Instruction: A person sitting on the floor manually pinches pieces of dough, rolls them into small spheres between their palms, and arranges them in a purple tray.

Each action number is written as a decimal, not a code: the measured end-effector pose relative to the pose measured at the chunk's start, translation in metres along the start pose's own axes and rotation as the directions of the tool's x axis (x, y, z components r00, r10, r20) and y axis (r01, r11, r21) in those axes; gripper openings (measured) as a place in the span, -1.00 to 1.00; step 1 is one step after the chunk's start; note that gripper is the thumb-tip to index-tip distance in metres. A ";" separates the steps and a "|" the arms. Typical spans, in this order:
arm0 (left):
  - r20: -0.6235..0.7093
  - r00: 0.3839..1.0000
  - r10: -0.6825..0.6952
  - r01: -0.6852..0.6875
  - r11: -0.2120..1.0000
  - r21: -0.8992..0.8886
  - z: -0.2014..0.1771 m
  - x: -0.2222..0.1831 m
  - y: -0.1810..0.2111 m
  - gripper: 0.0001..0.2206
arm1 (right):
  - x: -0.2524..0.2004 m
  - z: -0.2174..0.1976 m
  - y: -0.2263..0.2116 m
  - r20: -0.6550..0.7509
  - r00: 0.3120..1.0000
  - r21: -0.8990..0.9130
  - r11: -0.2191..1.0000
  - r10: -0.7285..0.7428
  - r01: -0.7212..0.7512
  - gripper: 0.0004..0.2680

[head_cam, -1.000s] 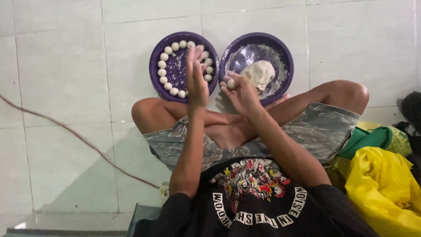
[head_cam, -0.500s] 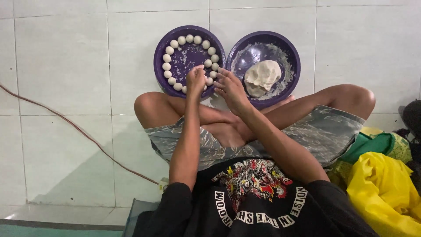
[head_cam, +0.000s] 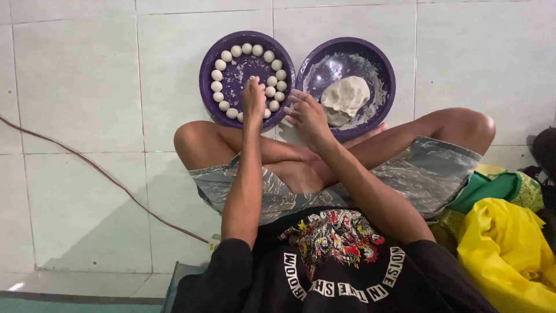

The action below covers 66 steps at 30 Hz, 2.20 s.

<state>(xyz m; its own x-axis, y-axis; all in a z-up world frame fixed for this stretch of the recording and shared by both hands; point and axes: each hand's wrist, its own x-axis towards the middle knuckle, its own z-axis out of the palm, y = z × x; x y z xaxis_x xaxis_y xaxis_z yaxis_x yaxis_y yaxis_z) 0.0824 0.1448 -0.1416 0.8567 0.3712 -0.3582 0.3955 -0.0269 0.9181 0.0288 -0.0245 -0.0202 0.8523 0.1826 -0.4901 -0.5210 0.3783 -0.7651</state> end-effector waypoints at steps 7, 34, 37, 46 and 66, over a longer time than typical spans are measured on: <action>-0.011 1.000 0.008 -0.007 0.991 0.135 -0.005 -0.015 0.014 -0.42 | -0.006 0.002 -0.001 0.012 1.000 -0.016 1.000 0.000 0.001 -0.57; 0.238 0.914 0.327 -0.387 0.537 0.749 0.025 -0.075 0.013 -0.71 | 0.009 -0.073 -0.001 0.116 0.891 -0.725 0.576 -0.439 0.378 -0.77; 0.162 0.878 0.450 -0.427 0.583 0.691 0.042 -0.069 0.016 -0.73 | 0.011 -0.070 0.006 0.077 0.941 -0.746 0.608 -0.329 0.273 -0.74; 0.065 0.911 0.407 -0.319 0.597 0.736 0.030 -0.084 0.018 -0.68 | 0.010 -0.078 -0.001 0.027 0.953 -0.794 0.573 -0.301 0.203 -0.79; 0.484 0.765 0.426 -0.642 0.572 0.511 0.088 -0.075 -0.025 -0.43 | 0.073 -0.149 0.021 0.682 0.643 -0.674 -0.641 -0.349 0.367 -0.93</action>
<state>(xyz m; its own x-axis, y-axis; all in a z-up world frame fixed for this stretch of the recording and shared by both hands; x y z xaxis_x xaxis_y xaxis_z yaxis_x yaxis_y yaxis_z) 0.0372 0.0357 -0.1523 0.9836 -0.1769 0.0348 -0.1545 -0.7280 0.6680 0.0728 -0.1387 -0.1343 0.7610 0.6040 0.2368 0.6159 -0.7873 0.0288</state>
